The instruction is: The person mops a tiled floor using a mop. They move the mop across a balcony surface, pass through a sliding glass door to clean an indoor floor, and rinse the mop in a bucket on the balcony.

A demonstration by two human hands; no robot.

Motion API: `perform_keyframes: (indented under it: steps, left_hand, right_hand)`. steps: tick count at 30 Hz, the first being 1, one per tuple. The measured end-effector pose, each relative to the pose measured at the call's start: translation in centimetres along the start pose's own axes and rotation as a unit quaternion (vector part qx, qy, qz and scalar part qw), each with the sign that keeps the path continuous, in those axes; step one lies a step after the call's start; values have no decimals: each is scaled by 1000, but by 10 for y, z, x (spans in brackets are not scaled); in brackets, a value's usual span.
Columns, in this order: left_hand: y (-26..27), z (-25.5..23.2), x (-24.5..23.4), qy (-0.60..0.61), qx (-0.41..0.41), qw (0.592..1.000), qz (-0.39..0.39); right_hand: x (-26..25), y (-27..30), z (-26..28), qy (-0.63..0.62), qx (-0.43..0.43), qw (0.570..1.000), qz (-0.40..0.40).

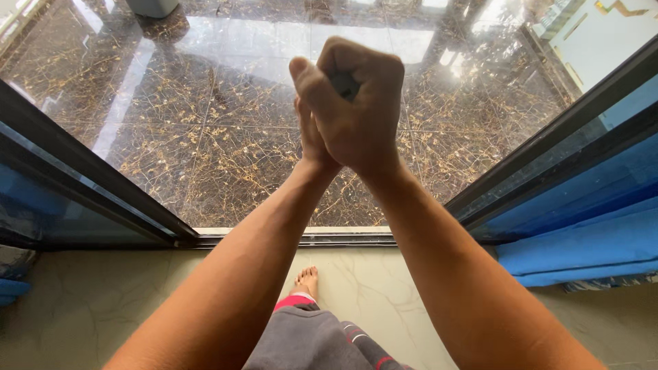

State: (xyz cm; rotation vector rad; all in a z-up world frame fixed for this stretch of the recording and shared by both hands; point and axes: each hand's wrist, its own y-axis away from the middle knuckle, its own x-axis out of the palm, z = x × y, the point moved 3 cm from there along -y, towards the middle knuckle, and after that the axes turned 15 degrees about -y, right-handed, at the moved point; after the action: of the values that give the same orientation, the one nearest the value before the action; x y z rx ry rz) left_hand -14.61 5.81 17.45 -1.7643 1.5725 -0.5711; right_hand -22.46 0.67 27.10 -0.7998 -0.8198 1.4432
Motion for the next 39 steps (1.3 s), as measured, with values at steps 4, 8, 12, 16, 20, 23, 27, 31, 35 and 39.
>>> perform_keyframes:
  steps: [4, 8, 12, 16, 20, 23, 27, 31, 35, 39]
  left_hand:
    - [11, 28, 12, 150, -112, 982, 16]
    - [18, 58, 21, 135, -125, 983, 24]
    - [19, 108, 38, 118, -66, 988, 69]
    - [22, 170, 38, 50, -32, 990, 131]
    - [20, 221, 23, -87, -73, 975, 192]
    - [16, 249, 15, -150, -108, 964, 193]
    - [-15, 279, 24, -293, -7, 902, 316]
    - [-36, 271, 21, -199, -58, 921, 330]
    - [-40, 258, 17, -156, -146, 894, 393]
    - [-39, 246, 11, -155, -147, 886, 411]
  right_hand:
    - [-3, 6, -14, -27, -38, 999, 10]
    - [-9, 17, -40, -68, -15, 998, -7]
    - [-20, 30, -83, 39, -11, 999, 3]
    - [-10, 38, -140, 16, -32, 998, 49]
    - [12, 35, -186, 18, -9, 995, 98]
    - [23, 28, -209, 40, -1, 993, 108]
    - [21, 23, -243, 36, -13, 995, 91]
    - [3, 30, -274, 73, 41, 994, 71]
    - [-7, 48, -287, 113, 80, 988, 64]
    - [-5, 56, -287, 124, 106, 984, 70]
